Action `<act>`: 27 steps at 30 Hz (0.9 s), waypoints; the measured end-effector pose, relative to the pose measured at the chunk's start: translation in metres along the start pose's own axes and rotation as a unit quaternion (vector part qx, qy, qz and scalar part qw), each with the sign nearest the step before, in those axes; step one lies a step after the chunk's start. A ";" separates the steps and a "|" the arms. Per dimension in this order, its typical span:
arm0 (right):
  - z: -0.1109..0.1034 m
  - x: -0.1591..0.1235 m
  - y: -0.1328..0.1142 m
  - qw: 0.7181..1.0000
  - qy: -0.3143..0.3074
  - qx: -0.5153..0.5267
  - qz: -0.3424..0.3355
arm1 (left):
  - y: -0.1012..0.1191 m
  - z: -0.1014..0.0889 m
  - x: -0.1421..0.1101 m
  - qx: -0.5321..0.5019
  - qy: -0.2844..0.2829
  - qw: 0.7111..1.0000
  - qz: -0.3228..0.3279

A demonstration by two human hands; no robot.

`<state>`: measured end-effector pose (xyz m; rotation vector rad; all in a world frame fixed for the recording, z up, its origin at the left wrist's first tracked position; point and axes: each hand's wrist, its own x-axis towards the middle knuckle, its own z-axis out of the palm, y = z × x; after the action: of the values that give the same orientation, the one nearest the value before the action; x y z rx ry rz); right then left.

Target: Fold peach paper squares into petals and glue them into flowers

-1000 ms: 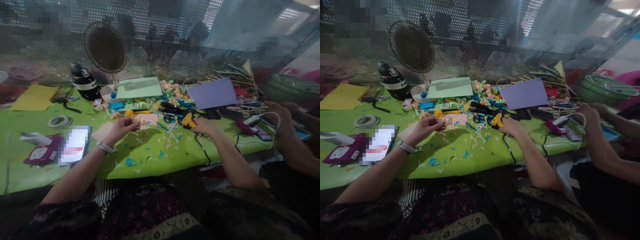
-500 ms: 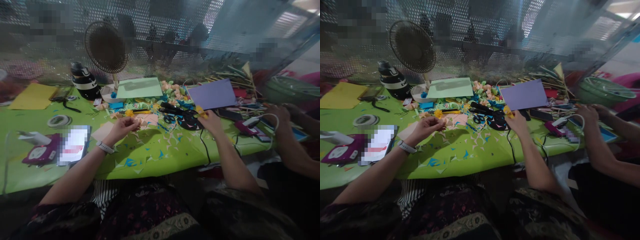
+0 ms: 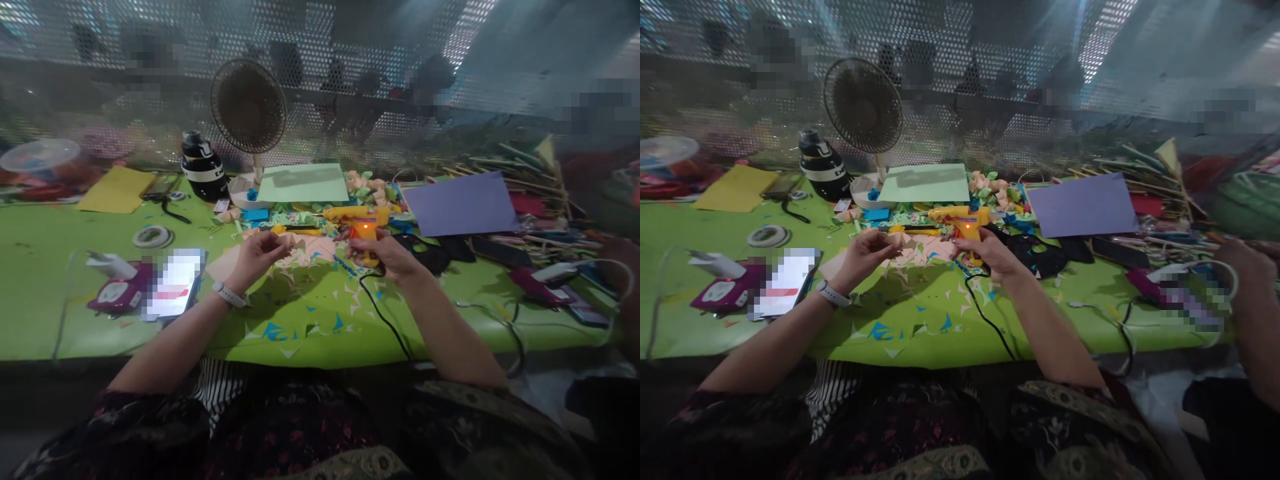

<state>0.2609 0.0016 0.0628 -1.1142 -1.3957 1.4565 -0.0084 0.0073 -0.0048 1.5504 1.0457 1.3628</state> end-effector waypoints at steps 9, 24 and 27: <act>0.025 0.008 0.013 0.999 -0.054 0.001 0.003 | -0.005 -0.003 0.000 0.043 0.009 0.999 0.008; 0.029 0.005 0.029 0.989 -0.048 -0.139 -0.033 | 0.001 0.002 -0.002 -0.025 -0.006 0.999 -0.021; 0.029 0.005 0.028 0.987 -0.051 -0.147 -0.043 | 0.002 0.001 -0.002 -0.016 -0.005 1.000 -0.017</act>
<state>0.2326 -0.0034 0.0341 -1.1561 -1.7522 1.2878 -0.0069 0.0045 -0.0039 1.5084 1.0360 1.3412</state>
